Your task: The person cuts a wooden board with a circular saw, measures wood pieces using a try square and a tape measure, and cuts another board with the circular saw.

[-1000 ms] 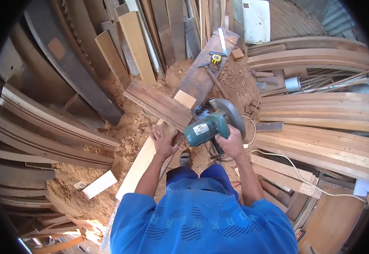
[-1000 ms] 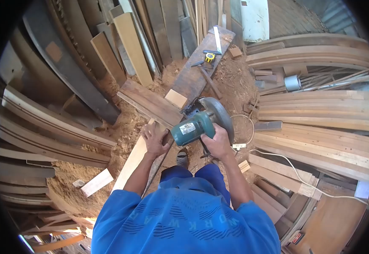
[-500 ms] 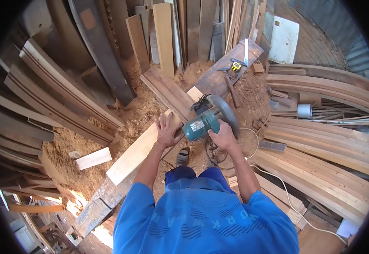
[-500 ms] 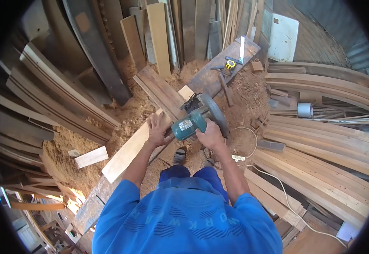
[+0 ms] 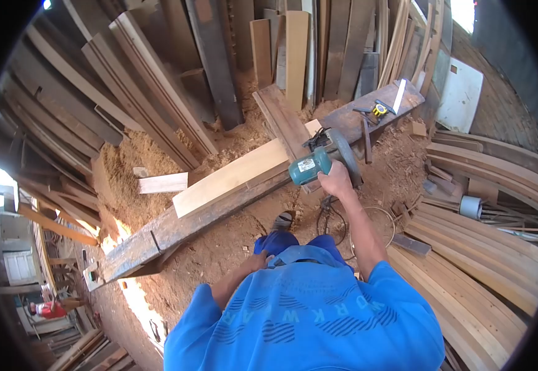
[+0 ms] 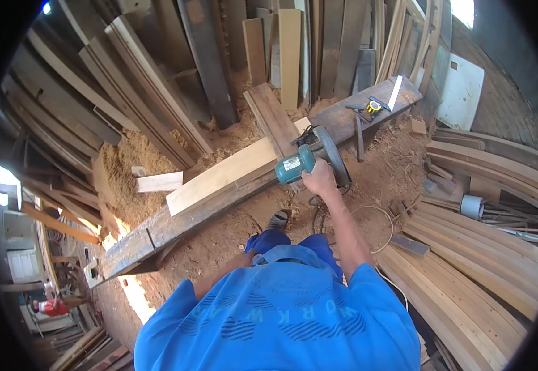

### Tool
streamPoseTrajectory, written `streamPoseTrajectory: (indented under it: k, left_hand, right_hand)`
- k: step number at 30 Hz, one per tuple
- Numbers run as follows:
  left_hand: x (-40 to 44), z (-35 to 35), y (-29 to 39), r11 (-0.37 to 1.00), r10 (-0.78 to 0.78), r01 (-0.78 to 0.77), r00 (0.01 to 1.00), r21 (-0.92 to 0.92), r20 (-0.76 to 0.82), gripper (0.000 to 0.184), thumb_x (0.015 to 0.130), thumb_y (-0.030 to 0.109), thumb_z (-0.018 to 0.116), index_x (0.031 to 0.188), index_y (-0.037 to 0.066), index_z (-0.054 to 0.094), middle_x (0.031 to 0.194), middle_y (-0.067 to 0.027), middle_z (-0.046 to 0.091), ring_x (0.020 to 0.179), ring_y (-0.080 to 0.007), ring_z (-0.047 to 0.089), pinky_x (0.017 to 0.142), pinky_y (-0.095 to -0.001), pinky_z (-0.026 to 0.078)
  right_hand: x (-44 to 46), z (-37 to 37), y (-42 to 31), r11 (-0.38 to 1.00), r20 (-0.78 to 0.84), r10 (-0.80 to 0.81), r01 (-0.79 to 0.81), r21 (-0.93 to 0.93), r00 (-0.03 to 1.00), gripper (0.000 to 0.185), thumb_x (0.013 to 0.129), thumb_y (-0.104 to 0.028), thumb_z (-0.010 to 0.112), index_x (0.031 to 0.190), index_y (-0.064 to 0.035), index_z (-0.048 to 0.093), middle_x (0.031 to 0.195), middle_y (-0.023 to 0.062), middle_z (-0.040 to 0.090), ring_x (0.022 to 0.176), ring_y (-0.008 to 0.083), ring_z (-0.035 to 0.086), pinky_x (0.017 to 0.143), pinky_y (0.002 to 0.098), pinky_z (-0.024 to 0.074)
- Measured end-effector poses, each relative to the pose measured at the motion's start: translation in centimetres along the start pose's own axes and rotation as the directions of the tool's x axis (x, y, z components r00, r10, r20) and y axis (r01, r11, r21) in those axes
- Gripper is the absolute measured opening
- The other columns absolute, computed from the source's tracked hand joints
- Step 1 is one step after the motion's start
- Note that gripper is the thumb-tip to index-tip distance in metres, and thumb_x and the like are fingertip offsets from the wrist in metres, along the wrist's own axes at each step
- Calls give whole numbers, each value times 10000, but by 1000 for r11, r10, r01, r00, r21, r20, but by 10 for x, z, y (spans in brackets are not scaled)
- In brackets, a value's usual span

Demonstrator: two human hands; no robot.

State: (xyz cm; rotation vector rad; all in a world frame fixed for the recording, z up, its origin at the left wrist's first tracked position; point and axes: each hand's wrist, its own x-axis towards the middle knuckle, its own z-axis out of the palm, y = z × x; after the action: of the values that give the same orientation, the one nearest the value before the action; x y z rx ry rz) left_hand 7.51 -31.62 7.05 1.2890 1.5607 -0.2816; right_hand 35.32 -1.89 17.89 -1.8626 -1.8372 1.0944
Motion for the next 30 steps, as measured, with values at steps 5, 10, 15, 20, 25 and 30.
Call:
streamPoseTrajectory:
  k: [5, 10, 15, 20, 25, 30]
  left_hand:
    - [-25, 40, -1, 964, 35, -93, 973, -249, -230, 433, 1022, 388, 642, 1220, 4, 608, 1105, -260, 721, 1044, -398, 703, 895, -485, 554]
    - [-61, 44, -6, 639, 385, -260, 923, -724, 8, 354, 958, 278, 783, 1186, 33, 669, 1162, -55, 726, 1032, -164, 655, 901, -371, 553]
    - [-98, 33, 32, 430, 452, -226, 892, -874, -9, 426, 924, 268, 837, 1245, 43, 668, 1207, -5, 710, 1081, -127, 621, 959, -341, 531]
    - [-112, 37, 55, 411, 436, -202, 900, -889, -3, 409, 924, 250, 830, 1242, 47, 671, 1185, 4, 711, 1064, -115, 615, 950, -342, 540]
    - [-106, 26, 51, 881, 142, -135, 990, -453, -19, 388, 950, 285, 765, 1225, 30, 665, 1112, -68, 740, 1018, -168, 672, 890, -365, 553]
    - [-88, 10, 85, 918, 12, -166, 919, -361, -393, 379, 979, 312, 694, 1221, 23, 653, 1028, -160, 725, 944, -248, 701, 834, -376, 553]
  right_hand:
    - [1, -6, 0, 999, 16, -47, 47, -6, 999, 364, 832, -197, 764, 1095, 51, 717, 1057, 307, 739, 1083, 452, 706, 964, 492, 555]
    - [4, 2, 8, 998, 9, -66, 66, -25, 998, 370, 827, -199, 787, 1085, 58, 721, 1059, 304, 742, 1091, 447, 708, 959, 489, 557]
    - [8, 2, 13, 998, 46, -70, 70, 1, 997, 381, 831, -195, 780, 1102, 64, 716, 1092, 312, 735, 1108, 450, 700, 963, 489, 552]
    - [7, 2, 14, 998, 44, -57, 57, -9, 997, 376, 838, -179, 753, 1113, 73, 709, 1096, 320, 731, 1116, 453, 695, 972, 492, 545]
    - [0, 0, 9, 997, 17, -67, 67, 30, 998, 315, 825, -188, 753, 1022, 56, 736, 1042, 318, 737, 1079, 454, 704, 947, 487, 551]
    - [1, 1, 10, 997, 51, -72, 71, 19, 996, 359, 827, -174, 738, 1112, 43, 720, 1106, 314, 728, 1119, 456, 689, 979, 493, 540]
